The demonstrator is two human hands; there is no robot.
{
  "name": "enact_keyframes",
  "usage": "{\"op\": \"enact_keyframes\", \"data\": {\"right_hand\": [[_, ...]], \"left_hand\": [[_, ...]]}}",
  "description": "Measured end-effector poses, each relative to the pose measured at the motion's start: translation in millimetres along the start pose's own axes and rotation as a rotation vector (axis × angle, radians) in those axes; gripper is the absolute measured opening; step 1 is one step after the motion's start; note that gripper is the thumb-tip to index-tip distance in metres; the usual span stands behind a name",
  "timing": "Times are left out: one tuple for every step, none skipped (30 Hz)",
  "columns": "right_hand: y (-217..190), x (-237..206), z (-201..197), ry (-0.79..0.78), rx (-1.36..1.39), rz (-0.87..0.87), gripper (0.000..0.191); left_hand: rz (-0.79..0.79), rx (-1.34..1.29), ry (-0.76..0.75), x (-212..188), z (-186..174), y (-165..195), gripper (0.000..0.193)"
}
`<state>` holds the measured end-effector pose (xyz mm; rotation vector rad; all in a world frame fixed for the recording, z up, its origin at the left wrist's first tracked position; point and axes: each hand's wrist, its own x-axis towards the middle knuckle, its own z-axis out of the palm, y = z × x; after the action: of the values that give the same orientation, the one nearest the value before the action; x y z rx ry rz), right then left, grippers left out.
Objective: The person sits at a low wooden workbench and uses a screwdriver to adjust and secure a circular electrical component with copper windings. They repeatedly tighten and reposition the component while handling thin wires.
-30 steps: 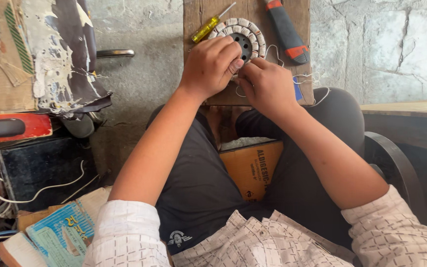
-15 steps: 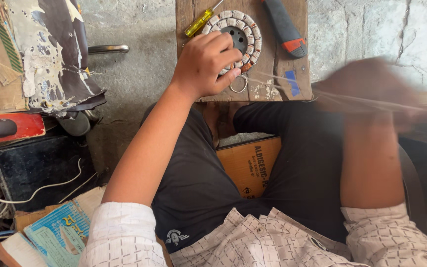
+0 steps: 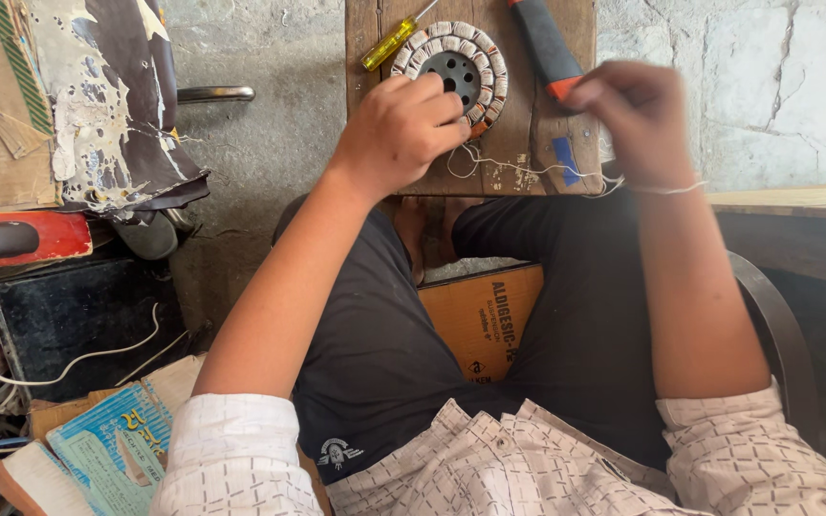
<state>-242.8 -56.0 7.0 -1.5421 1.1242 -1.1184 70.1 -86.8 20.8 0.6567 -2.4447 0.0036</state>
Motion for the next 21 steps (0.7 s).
{"op": "enact_keyframes", "data": {"right_hand": [[-5, 0, 8, -0.098, -0.177, -0.070, 0.018], [-11, -1, 16, -0.140, -0.231, -0.052, 0.016], [-18, -1, 23, -0.181, -0.286, -0.034, 0.015], [-24, 0, 31, -0.221, -0.343, -0.018, 0.014], [-31, 1, 38, -0.238, -0.362, -0.008, 0.015], [-37, 2, 44, -0.254, -0.382, 0.004, 0.016], [-43, 4, 48, -0.273, -0.402, 0.014, 0.018], [-48, 6, 52, -0.268, -0.454, 0.019, 0.017], [-51, 7, 55, -0.263, -0.504, 0.023, 0.017], [-54, 8, 60, -0.259, -0.553, 0.030, 0.017], [-56, 7, 65, -0.227, -0.589, -0.037, 0.016], [-57, 7, 70, -0.196, -0.623, -0.104, 0.016], [-57, 6, 75, -0.162, -0.658, -0.172, 0.015], [-58, 4, 81, -0.129, -0.681, -0.175, 0.016], [-59, 1, 89, -0.097, -0.704, -0.179, 0.016], [-60, -2, 97, -0.066, -0.725, -0.183, 0.016], [-61, -4, 105, -0.038, -0.777, -0.199, 0.016], [-61, -5, 114, -0.005, -0.828, -0.218, 0.015], [-62, -5, 120, 0.029, -0.876, -0.235, 0.015], [-63, -6, 125, 0.042, -0.901, -0.227, 0.014], [-64, -7, 129, 0.053, -0.927, -0.220, 0.013]], "left_hand": [[0.011, 0.019, -0.011, 1, 0, 1, 0.008], [0.020, 0.035, -0.024, 2, 1, 3, 0.005], [0.029, 0.051, -0.035, 2, 2, 5, 0.004], [0.035, 0.063, -0.040, 3, 3, 6, 0.002], [0.042, 0.075, -0.044, 4, 5, 8, 0.002], [0.050, 0.086, -0.048, 5, 7, 9, 0.004], [0.026, 0.086, -0.063, 6, 9, 10, 0.004], [0.001, 0.090, -0.078, 6, 10, 11, 0.004], [-0.023, 0.093, -0.094, 5, 12, 11, 0.004], [-0.065, 0.038, -0.070, 4, 13, 12, 0.004], [-0.108, -0.017, -0.047, 3, 14, 12, 0.004], [-0.151, -0.072, -0.022, 1, 15, 11, 0.004], [-0.192, -0.109, 0.038, -1, 15, 10, 0.004], [-0.229, -0.146, 0.099, -3, 14, 8, 0.005], [-0.267, -0.184, 0.162, -5, 14, 7, 0.006], [-0.306, -0.170, 0.225, -7, 14, 6, 0.007], [-0.344, -0.155, 0.287, -9, 14, 5, 0.008], [-0.378, -0.136, 0.351, -11, 13, 2, 0.010], [-0.492, -0.157, 0.352, -13, 14, 0, 0.011], [-0.609, -0.180, 0.349, -15, 15, -1, 0.013], [-0.727, -0.202, 0.347, -18, 17, -4, 0.015]]}}
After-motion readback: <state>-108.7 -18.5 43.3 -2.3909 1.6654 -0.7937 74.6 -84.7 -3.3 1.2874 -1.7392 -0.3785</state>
